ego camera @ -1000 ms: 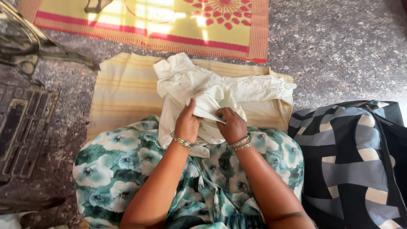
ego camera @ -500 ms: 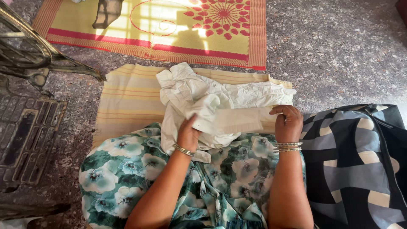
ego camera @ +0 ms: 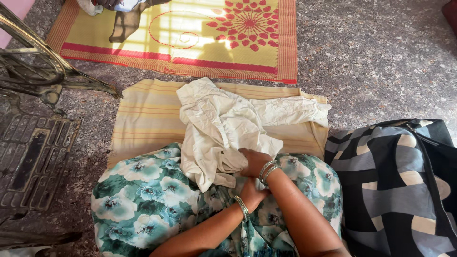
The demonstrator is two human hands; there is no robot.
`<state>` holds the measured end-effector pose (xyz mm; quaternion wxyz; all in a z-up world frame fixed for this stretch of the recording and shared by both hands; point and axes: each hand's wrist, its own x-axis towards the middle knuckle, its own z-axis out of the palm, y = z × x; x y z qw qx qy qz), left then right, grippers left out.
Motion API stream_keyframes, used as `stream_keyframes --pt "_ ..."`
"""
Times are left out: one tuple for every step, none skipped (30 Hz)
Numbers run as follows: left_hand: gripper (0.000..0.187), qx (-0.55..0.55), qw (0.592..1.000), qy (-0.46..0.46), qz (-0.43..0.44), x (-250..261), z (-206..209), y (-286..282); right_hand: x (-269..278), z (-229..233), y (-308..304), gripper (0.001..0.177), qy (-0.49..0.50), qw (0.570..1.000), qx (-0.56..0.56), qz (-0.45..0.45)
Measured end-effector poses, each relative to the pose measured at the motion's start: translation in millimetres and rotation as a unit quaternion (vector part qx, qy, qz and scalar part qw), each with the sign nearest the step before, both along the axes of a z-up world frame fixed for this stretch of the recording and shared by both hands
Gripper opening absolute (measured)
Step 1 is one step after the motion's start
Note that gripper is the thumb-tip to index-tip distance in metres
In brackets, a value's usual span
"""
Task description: The person picks up a white shirt from a pile, spreads it out on the floor, and folds the sleeves and body of the garment by hand.
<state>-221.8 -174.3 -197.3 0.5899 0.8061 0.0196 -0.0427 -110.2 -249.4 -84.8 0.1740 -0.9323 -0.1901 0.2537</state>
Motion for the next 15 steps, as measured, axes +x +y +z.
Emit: stream_keyframes --pt "0.082 -0.031 0.997 -0.054 -0.055 1.1 12.3 7.0 1.0 -2.4 0.9 0.085 -0.001 1.0 0.0 0.0" --pt "0.076 -0.063 0.986 -0.108 -0.11 7.4 24.3 14.3 3.0 -3.2 0.1 0.088 -0.016 0.999 -0.015 -0.028" --pt "0.076 -0.064 0.986 -0.11 -0.109 15.3 35.2 24.7 4.1 -3.0 -0.8 0.092 -0.03 0.997 -0.03 -0.057" --pt "0.065 -0.012 0.988 -0.017 -0.156 24.1 44.5 38.3 4.8 -2.2 -0.6 0.092 -0.033 0.997 -0.03 -0.056" --pt "0.054 0.039 0.976 0.075 -0.202 34.3 51.9 50.5 5.4 -1.0 0.1 0.092 -0.049 0.995 -0.017 -0.081" --pt "0.046 0.105 0.979 0.1 -0.147 44.0 56.7 62.8 3.7 -1.1 2.1 0.092 -0.062 0.992 -0.002 -0.106" --pt "0.04 0.169 0.974 0.124 -0.09 54.1 58.6 75.2 1.9 -1.6 3.3 0.092 -0.062 0.993 0.0 -0.104" --pt "0.038 0.204 0.979 0.009 -0.023 65.2 57.6 86.7 -1.3 -3.3 4.5 0.084 -0.127 0.984 0.067 -0.107" --pt "0.038 0.236 0.965 -0.108 0.043 76.9 54.0 97.9 -4.1 -6.3 5.7 0.077 -0.192 0.966 0.133 -0.11" --pt "0.038 0.3 0.942 -0.145 0.041 88.1 49.0 112.8 -6.2 -10.5 6.6 0.077 -0.191 0.966 0.134 -0.109" --pt "0.038 0.362 0.914 -0.181 0.039 95.0 41.9 123.2 -7.3 -15.7 8.4 0.056 -0.219 0.957 0.157 -0.109" --pt "0.038 0.362 0.913 -0.182 0.04 98.7 32.7 125.1 -4.3 -20.3 10.0 0.037 -0.249 0.946 0.179 -0.108" --pt "0.048 0.394 0.914 -0.093 0.017 102.0 22.9 127.3 0.1 -25.1 12.3 0.037 -0.251 0.945 0.18 -0.107" --pt "0.059 0.422 0.907 -0.001 -0.007 102.6 11.6 128.2 1.7 -31.0 13.9 0.026 -0.25 0.95 0.147 -0.115" --pt "0.059 0.421 0.907 0.0 -0.006 104.8 0.5 126.4 2.9 -36.5 14.8 0.018 -0.25 0.954 0.113 -0.124"
